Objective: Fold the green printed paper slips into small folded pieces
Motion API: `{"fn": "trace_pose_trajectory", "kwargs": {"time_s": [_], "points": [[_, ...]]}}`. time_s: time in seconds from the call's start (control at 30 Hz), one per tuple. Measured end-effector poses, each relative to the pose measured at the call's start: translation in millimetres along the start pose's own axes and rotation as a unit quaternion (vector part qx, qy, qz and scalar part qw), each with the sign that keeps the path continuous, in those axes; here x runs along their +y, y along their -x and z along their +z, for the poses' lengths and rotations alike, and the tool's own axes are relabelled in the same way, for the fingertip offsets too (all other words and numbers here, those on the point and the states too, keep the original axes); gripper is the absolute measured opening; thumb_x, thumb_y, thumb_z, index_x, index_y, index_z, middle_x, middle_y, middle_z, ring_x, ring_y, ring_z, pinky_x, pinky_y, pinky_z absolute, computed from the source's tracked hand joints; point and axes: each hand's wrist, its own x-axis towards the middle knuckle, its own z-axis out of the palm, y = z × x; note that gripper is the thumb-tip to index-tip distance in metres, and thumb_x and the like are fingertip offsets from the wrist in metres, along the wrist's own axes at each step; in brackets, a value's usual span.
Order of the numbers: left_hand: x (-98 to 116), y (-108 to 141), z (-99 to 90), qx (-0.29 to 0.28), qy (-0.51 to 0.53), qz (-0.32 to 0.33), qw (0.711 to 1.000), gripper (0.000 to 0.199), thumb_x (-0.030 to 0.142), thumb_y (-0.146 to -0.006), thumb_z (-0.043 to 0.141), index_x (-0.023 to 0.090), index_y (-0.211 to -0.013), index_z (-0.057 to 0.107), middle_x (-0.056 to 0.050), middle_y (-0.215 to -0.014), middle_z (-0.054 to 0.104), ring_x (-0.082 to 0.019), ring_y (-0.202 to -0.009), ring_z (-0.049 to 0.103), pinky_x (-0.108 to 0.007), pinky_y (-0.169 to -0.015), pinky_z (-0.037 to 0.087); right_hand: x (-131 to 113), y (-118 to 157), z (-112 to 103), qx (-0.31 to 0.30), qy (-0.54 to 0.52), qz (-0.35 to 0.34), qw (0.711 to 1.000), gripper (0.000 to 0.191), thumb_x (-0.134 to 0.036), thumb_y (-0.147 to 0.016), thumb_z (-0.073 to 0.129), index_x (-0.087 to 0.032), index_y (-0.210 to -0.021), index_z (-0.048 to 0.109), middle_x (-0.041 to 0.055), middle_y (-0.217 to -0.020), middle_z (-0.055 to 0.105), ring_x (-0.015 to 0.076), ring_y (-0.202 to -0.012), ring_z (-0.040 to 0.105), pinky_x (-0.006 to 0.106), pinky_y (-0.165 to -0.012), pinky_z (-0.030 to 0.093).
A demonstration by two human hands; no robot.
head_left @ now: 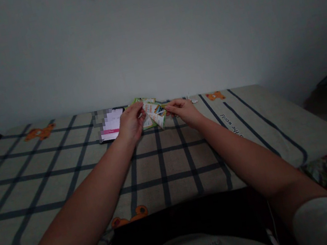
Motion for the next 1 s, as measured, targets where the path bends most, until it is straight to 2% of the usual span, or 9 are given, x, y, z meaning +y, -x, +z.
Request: {"fn": "trace_pose_trajectory", "kwargs": {"time_s": [0.13,0.3,0.37,0.5,0.57,0.63,0.77,1.0], "points": [[-2,-1,-0.2,0.001,0.02,0.016,1.0,0.023,0.03,-0.065,0.079,0.018,-0.07,0.06,0.002,-0.071,0.06,-0.01,-0.07,0.058,-0.02,-0.063,0.047,-1,1,0,-0.004,0.004,-0.004,1.0,0.03,-0.049,-0.068,0.08,-0.02,-0.074,0.072,0.0008,-0.071,0.069,0.0119,-0.064,0.056,0.028,-0.062,0.048],[-3,-5,-0.5,0.045,0.049,0.019,0.998,0.018,0.022,-0.065,0.073,0.019,-0.065,0.055,0.002,-0.068,0.057,-0.01,-0.067,0.056,-0.019,-0.063,0.047,2,0,1,-0.022,0.013,-0.015,1.0,0.03,-0.049,-0.068,0.079,-0.02,-0.073,0.072,0.0004,-0.07,0.069,0.0112,-0.061,0.054,0.027,-0.06,0.046],[-3,-5,-1.3,0.044,0.039,0.023,0.998,0.018,0.023,-0.066,0.073,0.019,-0.065,0.056,0.002,-0.069,0.058,-0.01,-0.069,0.056,-0.02,-0.063,0.047,3,0,1,-0.027,0.016,-0.011,0.999,0.029,-0.048,-0.069,0.079,-0.02,-0.074,0.072,0.0007,-0.071,0.069,0.0114,-0.062,0.054,0.027,-0.061,0.046],[-3,2,-1.4,-0.032,-0.04,0.037,0.998,0.027,0.036,-0.066,0.083,0.018,-0.076,0.067,-0.001,-0.079,0.065,-0.012,-0.075,0.06,-0.022,-0.068,0.048,4,-2,-1,0.005,-0.008,0.003,1.0,0.029,-0.047,-0.069,0.079,-0.02,-0.073,0.071,0.0002,-0.068,0.068,0.0119,-0.063,0.056,0.027,-0.062,0.046],[-4,8,0.0,-0.077,-0.1,0.012,0.992,0.037,0.043,-0.06,0.087,0.017,-0.079,0.071,-0.003,-0.083,0.069,-0.013,-0.074,0.061,-0.023,-0.067,0.048,4,-3,-3,0.025,-0.029,0.007,0.999,0.03,-0.048,-0.068,0.079,-0.02,-0.072,0.069,-0.0005,-0.066,0.067,0.0117,-0.062,0.056,0.027,-0.062,0.046],[-5,12,1.4,-0.11,-0.156,-0.015,0.981,0.043,0.05,-0.054,0.09,0.015,-0.073,0.071,-0.004,-0.076,0.069,-0.012,-0.066,0.059,-0.024,-0.062,0.046,5,-3,-3,0.032,-0.049,0.004,0.998,0.03,-0.048,-0.068,0.08,-0.02,-0.07,0.069,-0.0011,-0.064,0.066,0.0111,-0.06,0.056,0.026,-0.061,0.045],[-9,12,0.4,-0.104,-0.208,0.005,0.973,0.048,0.059,-0.055,0.086,0.015,-0.062,0.069,-0.002,-0.061,0.062,-0.01,-0.054,0.049,-0.024,-0.053,0.036,6,-3,-2,0.028,-0.069,0.001,0.997,0.03,-0.048,-0.067,0.081,-0.02,-0.071,0.069,-0.0011,-0.064,0.067,0.0103,-0.059,0.055,0.025,-0.06,0.044],[-8,6,-7.6,-0.092,-0.309,0.079,0.943,0.041,0.056,-0.069,0.078,0.017,-0.06,0.068,-0.001,-0.056,0.059,-0.011,-0.051,0.045,-0.025,-0.05,0.029,6,-3,-1,0.001,-0.114,0.029,0.993,0.042,-0.059,-0.064,0.081,-0.019,-0.069,0.069,0.0011,-0.068,0.068,0.0114,-0.061,0.058,0.025,-0.058,0.045]]}}
